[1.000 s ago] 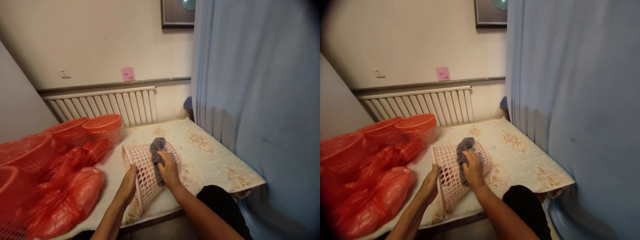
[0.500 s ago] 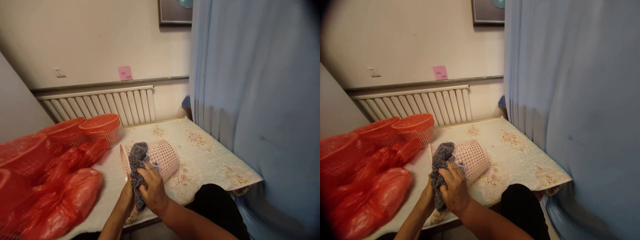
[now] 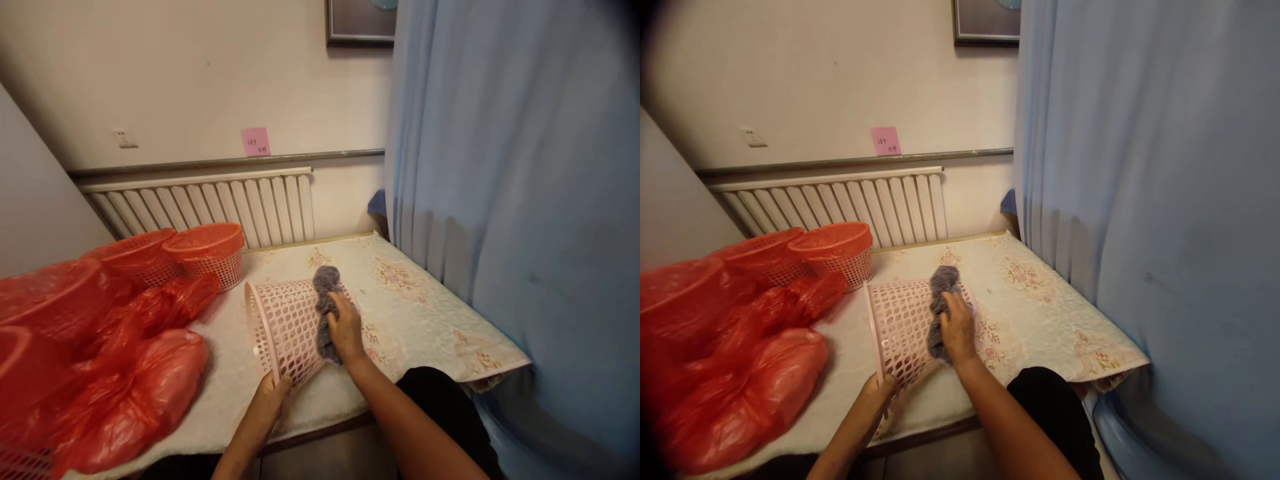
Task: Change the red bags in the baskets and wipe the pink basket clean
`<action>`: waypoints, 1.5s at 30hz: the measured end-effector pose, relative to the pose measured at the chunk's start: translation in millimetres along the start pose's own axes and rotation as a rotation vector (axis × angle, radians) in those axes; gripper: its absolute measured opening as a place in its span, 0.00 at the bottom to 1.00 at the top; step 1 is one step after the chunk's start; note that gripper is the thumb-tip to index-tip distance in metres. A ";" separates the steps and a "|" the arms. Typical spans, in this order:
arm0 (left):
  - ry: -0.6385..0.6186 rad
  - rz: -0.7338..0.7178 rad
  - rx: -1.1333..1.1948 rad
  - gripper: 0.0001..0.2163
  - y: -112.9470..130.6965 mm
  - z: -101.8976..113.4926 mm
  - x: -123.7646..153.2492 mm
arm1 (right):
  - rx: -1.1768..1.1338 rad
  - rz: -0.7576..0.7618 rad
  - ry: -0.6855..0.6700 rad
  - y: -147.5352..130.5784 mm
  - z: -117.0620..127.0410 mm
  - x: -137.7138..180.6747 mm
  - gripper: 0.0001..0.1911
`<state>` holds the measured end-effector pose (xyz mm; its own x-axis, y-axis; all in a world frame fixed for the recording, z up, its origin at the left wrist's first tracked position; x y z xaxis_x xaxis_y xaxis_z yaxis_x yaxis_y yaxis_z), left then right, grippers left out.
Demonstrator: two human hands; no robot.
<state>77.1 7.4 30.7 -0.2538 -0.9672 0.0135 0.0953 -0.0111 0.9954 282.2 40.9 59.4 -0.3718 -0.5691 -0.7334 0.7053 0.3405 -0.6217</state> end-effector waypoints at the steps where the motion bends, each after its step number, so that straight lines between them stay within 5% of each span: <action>1: -0.017 -0.023 -0.007 0.32 -0.9 -0.2 -0.6 | 0.020 -0.064 0.048 16.4 4.2 -6.0 0.25; 4: -0.071 -0.058 0.020 0.32 -1.4 -1.3 -2.5 | 0.060 -0.259 0.213 50.4 15.7 -15.3 0.24; 7: -0.118 -0.064 0.093 0.30 4.1 -2.5 -4.7 | 0.038 -0.287 0.258 45.2 13.5 -11.8 0.24; 11: -0.100 -0.027 0.172 0.29 9.0 0.9 -8.0 | -0.060 -0.076 0.112 -18.6 -0.5 11.3 0.23; 15: 0.052 -0.009 0.241 0.27 10.5 7.3 -4.7 | -0.197 0.168 -0.038 -98.4 3.3 49.2 0.28; 19: 0.169 0.045 0.365 0.28 18.0 6.1 4.3 | -0.182 0.260 -0.094 -128.3 15.3 61.9 0.30; 22: 0.098 0.093 0.390 0.31 24.8 -1.2 5.6 | -0.112 0.328 -0.137 -116.1 14.9 47.5 0.29; 28: -0.018 0.063 0.292 0.29 27.0 -7.5 3.3 | 0.010 0.228 -0.077 -58.0 9.3 10.7 0.26; 37: -0.094 -0.040 0.132 0.26 10.8 -5.6 16.1 | 0.207 -0.167 0.171 46.0 36.2 -18.4 0.25; 41: -0.127 -0.129 0.060 0.29 9.5 -4.1 13.9 | 0.215 -0.181 0.213 44.5 35.7 -14.8 0.25; 45: -0.048 -0.047 0.091 0.29 3.2 -0.7 7.6 | 0.150 -0.038 0.134 7.6 18.2 2.4 0.23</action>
<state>76.1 -0.2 33.9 -0.3020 -0.9528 -0.0313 -0.0048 -0.0313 0.9995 297.6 28.4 57.9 -0.4697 -0.4715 -0.7464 0.7673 0.2001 -0.6092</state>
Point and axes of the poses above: each hand's wrist, its own x-axis away from the middle knuckle, its own z-axis out of the back of the hand, y = z × x, the point moved 4 cm from there along -x, towards the middle knuckle, and after that the axes turned 4 degrees about y, right-handed, at the moved point
